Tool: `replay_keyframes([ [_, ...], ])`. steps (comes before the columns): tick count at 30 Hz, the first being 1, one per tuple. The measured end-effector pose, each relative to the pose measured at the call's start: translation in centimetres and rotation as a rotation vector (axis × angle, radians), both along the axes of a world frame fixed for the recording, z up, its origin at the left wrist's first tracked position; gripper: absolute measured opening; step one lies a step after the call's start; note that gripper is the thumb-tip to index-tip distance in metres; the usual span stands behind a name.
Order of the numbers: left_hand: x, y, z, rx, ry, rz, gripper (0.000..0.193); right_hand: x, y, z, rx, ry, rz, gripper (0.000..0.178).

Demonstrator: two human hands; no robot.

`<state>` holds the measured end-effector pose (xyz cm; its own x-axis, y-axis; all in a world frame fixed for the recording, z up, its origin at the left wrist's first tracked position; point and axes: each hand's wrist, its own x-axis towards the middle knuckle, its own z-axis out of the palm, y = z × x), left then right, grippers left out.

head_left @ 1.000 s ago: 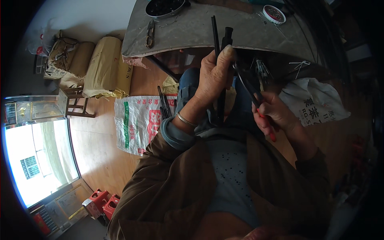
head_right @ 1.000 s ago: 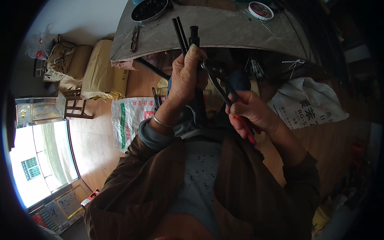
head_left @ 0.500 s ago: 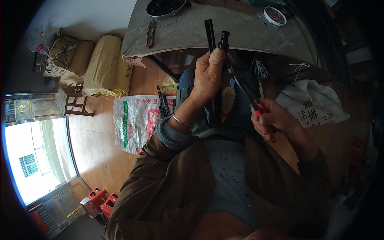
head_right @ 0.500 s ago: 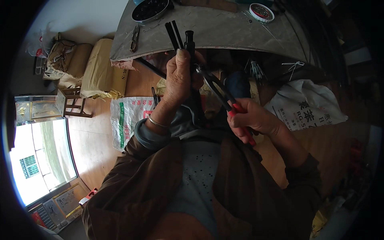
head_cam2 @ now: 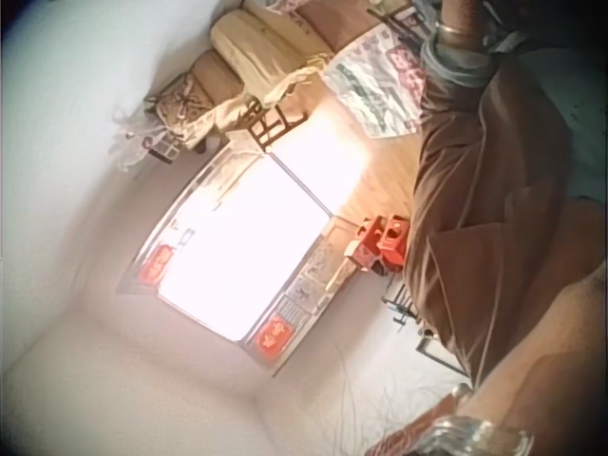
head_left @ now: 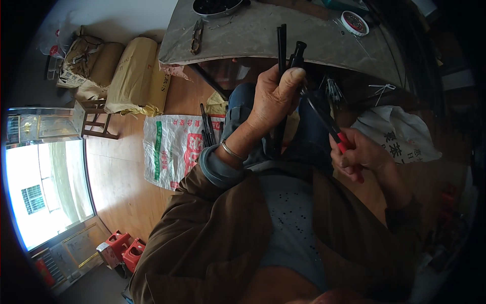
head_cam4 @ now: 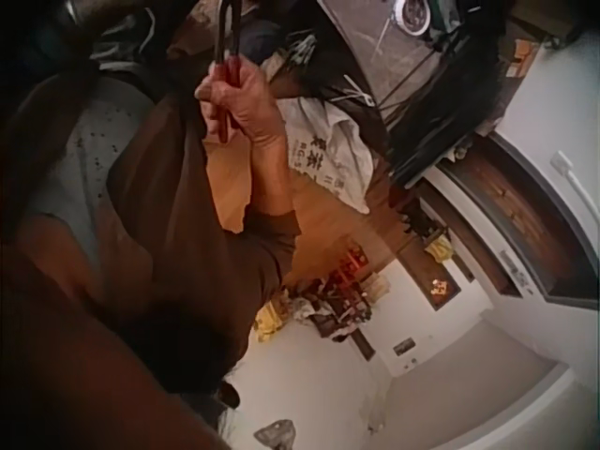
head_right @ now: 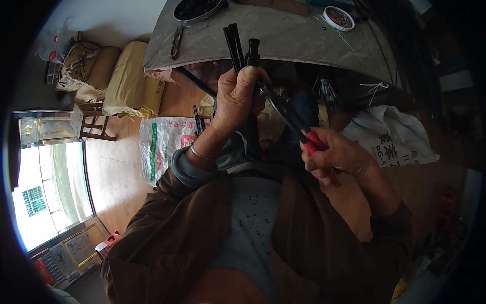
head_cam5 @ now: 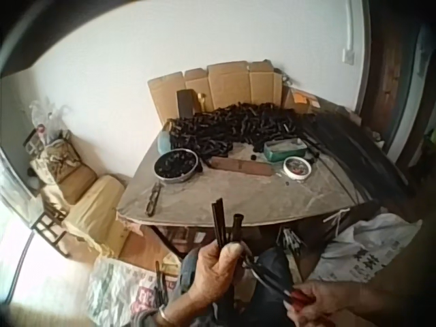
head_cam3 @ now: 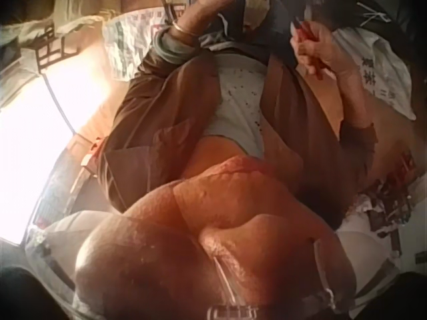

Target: Manually inserting black rods into a hub and securing them using tools.

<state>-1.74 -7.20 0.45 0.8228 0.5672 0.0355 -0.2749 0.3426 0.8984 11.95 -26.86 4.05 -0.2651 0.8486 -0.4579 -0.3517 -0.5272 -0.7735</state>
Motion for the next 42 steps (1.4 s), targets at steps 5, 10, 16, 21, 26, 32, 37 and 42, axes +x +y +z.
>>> replay_keyframes([
  [5, -0.1, 0.1, 0.1, -0.009, 0.0, 0.083, 0.028, 0.5, 1.7, 3.7, 0.299, -1.176, -0.026, 0.056],
  [10, -0.8, 0.8, -0.1, 0.063, -0.002, 0.076, 0.039, -0.1, 1.0, 3.0, 0.126, -0.561, -0.148, 0.037],
  [16, -1.0, 0.6, 0.2, 0.06, -0.033, 0.004, 0.039, 0.0, -0.2, -1.3, 0.049, 0.43, -0.111, 0.037],
  [21, -0.7, 0.5, 0.0, 0.115, 0.029, 0.108, 0.047, 0.3, 2.4, 1.0, 0.082, -0.666, 0.13, 0.022],
  [26, -1.4, 1.1, -0.6, 0.023, -0.015, 0.072, 0.044, -0.9, 3.0, 0.8, 0.261, -0.972, -0.051, 0.027],
  [32, -0.3, 0.7, -0.2, 0.116, 0.044, 0.138, 0.053, -7.0, 3.2, -4.1, 0.11, 0.001, -0.343, 0.03],
  [37, -0.5, 1.5, -0.2, 0.101, 0.047, 0.031, 0.058, -5.3, 3.1, -3.0, 0.096, -0.119, -0.264, 0.038],
  [42, -0.8, 1.6, -0.2, 0.073, 0.053, -0.023, 0.061, -3.0, 3.0, 0.8, -0.031, -0.125, -0.123, 0.047],
])
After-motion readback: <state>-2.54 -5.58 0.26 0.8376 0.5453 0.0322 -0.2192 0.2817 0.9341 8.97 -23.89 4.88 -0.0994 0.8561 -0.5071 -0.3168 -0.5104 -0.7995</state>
